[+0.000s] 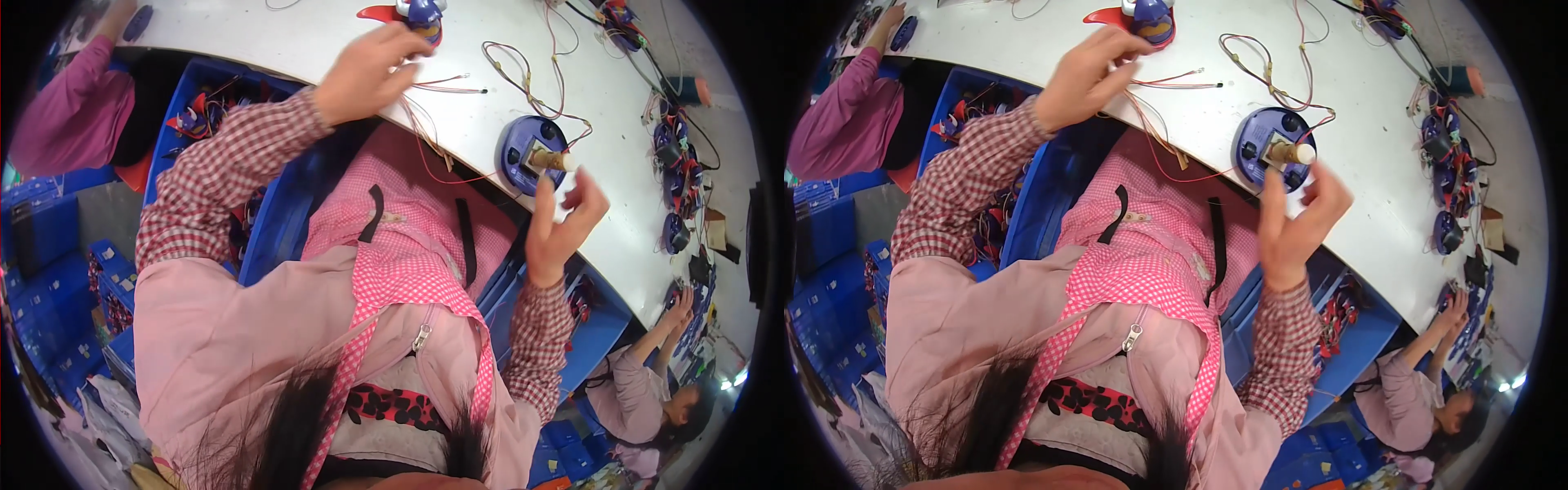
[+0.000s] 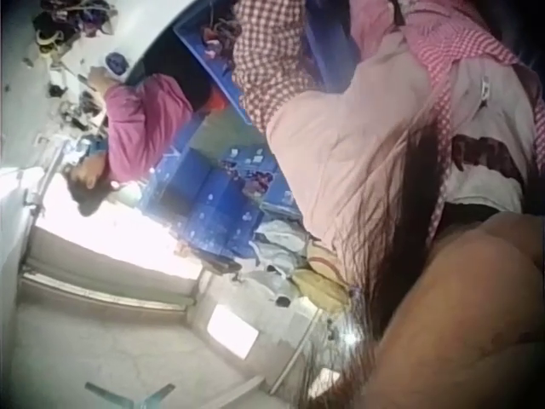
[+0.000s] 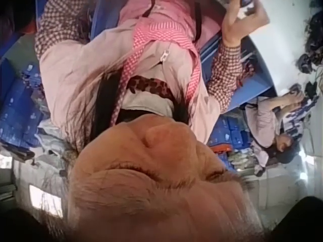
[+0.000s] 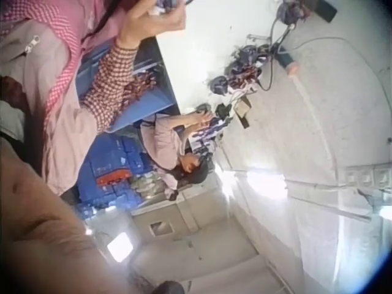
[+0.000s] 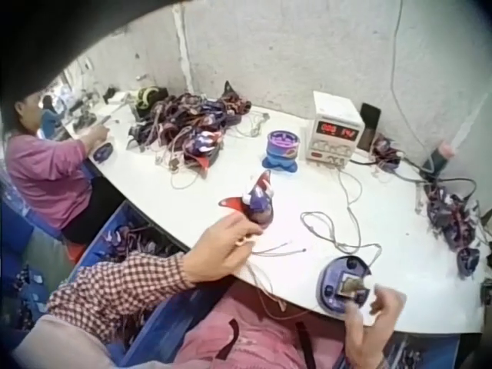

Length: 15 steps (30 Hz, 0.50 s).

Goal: Assembling and testing plastic electronic toy components at a factory workbench.

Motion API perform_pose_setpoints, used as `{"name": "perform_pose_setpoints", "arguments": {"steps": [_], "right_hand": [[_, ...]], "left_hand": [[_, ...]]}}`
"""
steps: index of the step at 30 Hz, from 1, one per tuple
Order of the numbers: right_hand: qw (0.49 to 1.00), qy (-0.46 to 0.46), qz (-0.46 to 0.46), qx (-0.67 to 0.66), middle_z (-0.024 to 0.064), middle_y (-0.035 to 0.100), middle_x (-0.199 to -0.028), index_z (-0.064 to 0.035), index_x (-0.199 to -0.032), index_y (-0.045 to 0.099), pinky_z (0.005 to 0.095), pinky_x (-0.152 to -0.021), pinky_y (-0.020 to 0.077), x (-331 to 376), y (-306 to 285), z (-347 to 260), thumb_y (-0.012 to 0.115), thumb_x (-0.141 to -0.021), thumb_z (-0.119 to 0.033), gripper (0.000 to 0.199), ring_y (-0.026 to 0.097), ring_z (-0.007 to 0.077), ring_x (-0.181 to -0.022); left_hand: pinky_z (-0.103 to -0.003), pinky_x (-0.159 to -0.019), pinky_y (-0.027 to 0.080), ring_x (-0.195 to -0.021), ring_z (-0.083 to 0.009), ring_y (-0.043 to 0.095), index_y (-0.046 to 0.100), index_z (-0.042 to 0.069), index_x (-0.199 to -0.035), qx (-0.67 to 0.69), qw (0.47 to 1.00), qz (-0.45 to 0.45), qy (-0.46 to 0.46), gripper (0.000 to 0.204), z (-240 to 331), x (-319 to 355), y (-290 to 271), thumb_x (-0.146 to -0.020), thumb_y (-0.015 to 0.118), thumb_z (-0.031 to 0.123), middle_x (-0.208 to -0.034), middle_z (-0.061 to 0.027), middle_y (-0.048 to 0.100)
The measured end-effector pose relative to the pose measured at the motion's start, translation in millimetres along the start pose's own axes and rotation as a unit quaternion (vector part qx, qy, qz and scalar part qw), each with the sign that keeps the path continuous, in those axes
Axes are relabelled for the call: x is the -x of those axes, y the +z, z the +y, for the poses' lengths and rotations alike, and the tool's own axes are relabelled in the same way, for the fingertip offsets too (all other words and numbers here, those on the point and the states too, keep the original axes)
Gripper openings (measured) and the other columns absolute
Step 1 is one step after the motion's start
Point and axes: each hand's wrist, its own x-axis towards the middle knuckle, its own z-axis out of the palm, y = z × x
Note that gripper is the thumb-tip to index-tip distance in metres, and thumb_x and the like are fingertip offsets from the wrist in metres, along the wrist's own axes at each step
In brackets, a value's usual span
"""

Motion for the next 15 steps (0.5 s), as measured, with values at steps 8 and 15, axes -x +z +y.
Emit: {"name": "perform_pose_setpoints", "arguments": {"steps": [8,15], "right_hand": [[0.947,-0.166,-0.249,0.115,0.0102,0.050,-0.082,-0.0039,-0.093,0.057,0.0382,-0.069,0.0382,28,58,-41,0.069,-0.072,-0.007,0.025,0.046,0.0271,-0.077],[0.940,-0.178,-0.257,0.136,0.0107,0.049,-0.079,-0.0045,-0.083,0.054,0.0383,-0.068,0.0375,23,72,-28,0.067,-0.074,-0.006,0.016,0.047,0.0281,-0.077]], "left_hand": [[-0.034,-0.089,0.041,-0.104,-0.0292,0.045,0.051,0.001,-0.120,-0.071,0.994,-0.079,0.004,0.045,-18,43,-7,-0.076,0.058,0.007,-0.106,-0.0162,0.046],[-0.033,-0.083,0.045,-0.093,-0.0269,0.051,0.054,0.001,-0.113,-0.071,0.996,-0.062,-0.008,0.037,-28,40,-4,-0.078,0.061,0.009,-0.098,-0.0140,0.050]]}}
